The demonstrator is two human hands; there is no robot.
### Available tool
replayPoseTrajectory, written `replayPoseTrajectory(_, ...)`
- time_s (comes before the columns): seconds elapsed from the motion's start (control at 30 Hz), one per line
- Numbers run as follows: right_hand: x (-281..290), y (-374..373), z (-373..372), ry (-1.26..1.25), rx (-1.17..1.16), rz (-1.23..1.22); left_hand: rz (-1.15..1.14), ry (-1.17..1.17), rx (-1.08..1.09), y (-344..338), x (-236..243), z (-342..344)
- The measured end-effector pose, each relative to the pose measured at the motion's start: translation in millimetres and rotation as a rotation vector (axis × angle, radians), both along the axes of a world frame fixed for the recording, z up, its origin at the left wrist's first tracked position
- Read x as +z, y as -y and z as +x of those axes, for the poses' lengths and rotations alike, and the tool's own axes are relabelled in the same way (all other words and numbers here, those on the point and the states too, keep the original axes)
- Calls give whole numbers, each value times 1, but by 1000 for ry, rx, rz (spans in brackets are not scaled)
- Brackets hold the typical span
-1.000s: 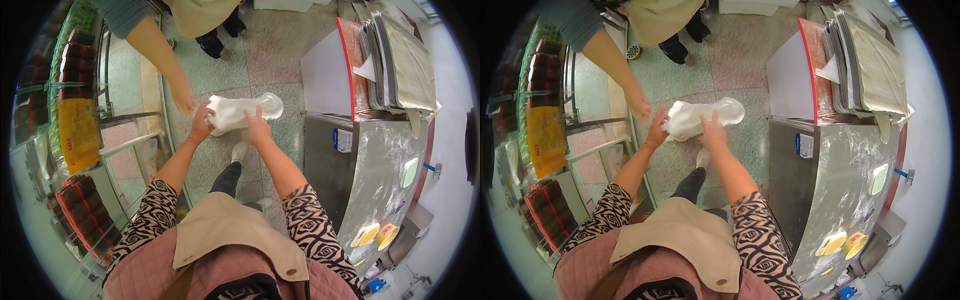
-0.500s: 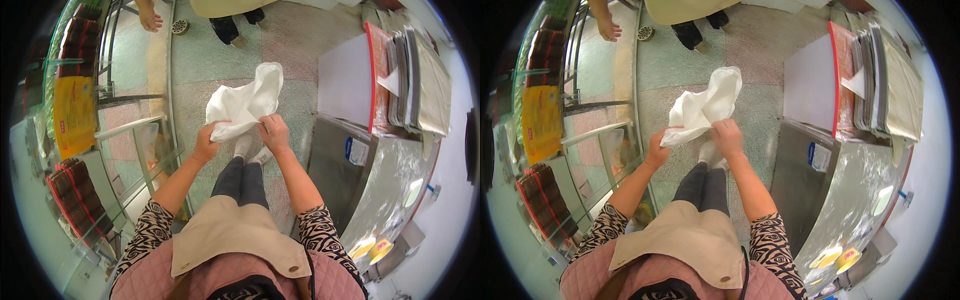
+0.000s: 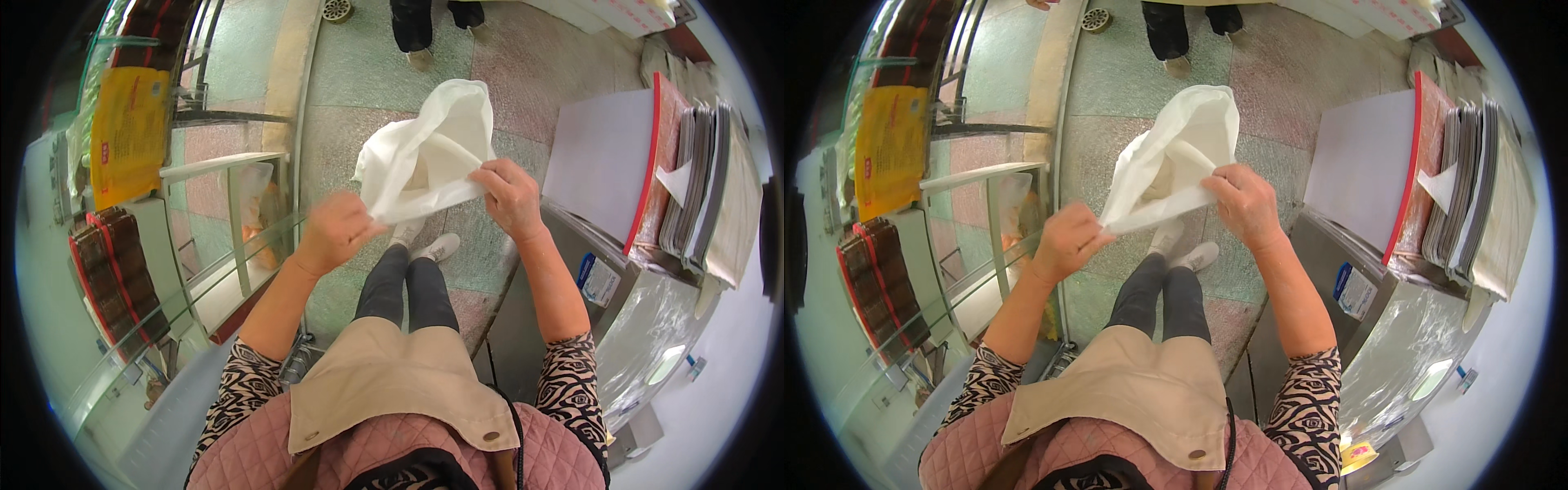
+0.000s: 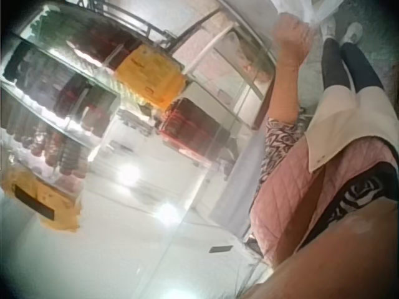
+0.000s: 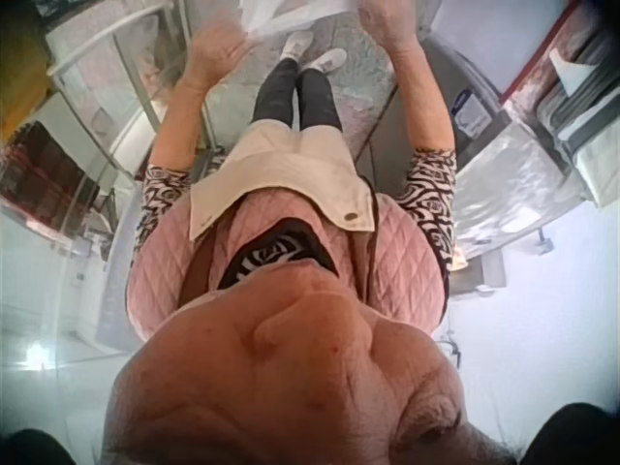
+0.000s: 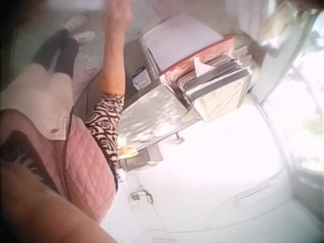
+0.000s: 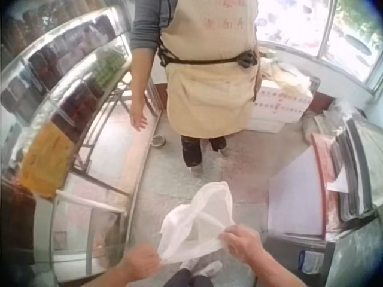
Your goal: The person kneads a large mass of dough on a metal tray, then uses a bench scraper to remove and clean residual dough from the tray. They wipe the tray with a cloth and place the cleaned tray aside. The person then walks to a freezer, opens it, and places a white bag inside.
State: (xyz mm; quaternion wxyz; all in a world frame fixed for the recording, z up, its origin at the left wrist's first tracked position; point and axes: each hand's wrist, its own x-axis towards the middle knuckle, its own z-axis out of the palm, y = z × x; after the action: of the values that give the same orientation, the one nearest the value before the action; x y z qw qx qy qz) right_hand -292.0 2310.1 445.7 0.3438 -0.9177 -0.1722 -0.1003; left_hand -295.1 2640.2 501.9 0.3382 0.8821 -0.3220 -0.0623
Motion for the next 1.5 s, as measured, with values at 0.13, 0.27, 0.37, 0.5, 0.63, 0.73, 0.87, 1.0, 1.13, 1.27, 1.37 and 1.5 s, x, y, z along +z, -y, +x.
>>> replayPoseTrajectory(0.13, 14, -30, 16, -2, 52, -102, -50, 1, -153, 2, 7, -15)
replayPoseTrajectory(0.27, 4, -65, 57, -57, 403, -181, 61, -91, -397, 6, 12, -20)
replayPoseTrajectory(0.37, -10, -80, 84, -101, 653, -243, 117, -110, -488, -1, 11, -19)
replayPoseTrajectory(0.5, -32, -76, 95, -360, 632, -300, -11, -80, -55, -23, 0, -22)
replayPoseTrajectory(0.63, -43, -66, 68, -531, 160, -53, -472, -303, 607, -9, -36, -42)
replayPoseTrajectory(0.73, -43, -88, 39, -394, 311, 70, -283, -237, 461, 28, -83, -53)
replayPoseTrajectory(0.87, -46, -96, 25, -344, 396, 151, -376, -262, 339, 48, -156, -21)
replayPoseTrajectory(1.0, -77, -38, 34, -263, 88, 203, -507, -492, 460, 44, -170, -11)
replayPoseTrajectory(1.13, -132, -24, 62, -694, -30, -54, -390, -275, 353, 36, -154, -10)
replayPoseTrajectory(1.27, -152, -44, 96, -896, 254, 294, -491, -278, 436, 19, -152, -12)
replayPoseTrajectory(1.37, -149, -61, 99, -925, 466, 276, -451, -307, 641, 6, -170, -11)
replayPoseTrajectory(1.5, -154, -87, 76, -764, 487, 37, -482, -440, 906, -4, -187, -12)
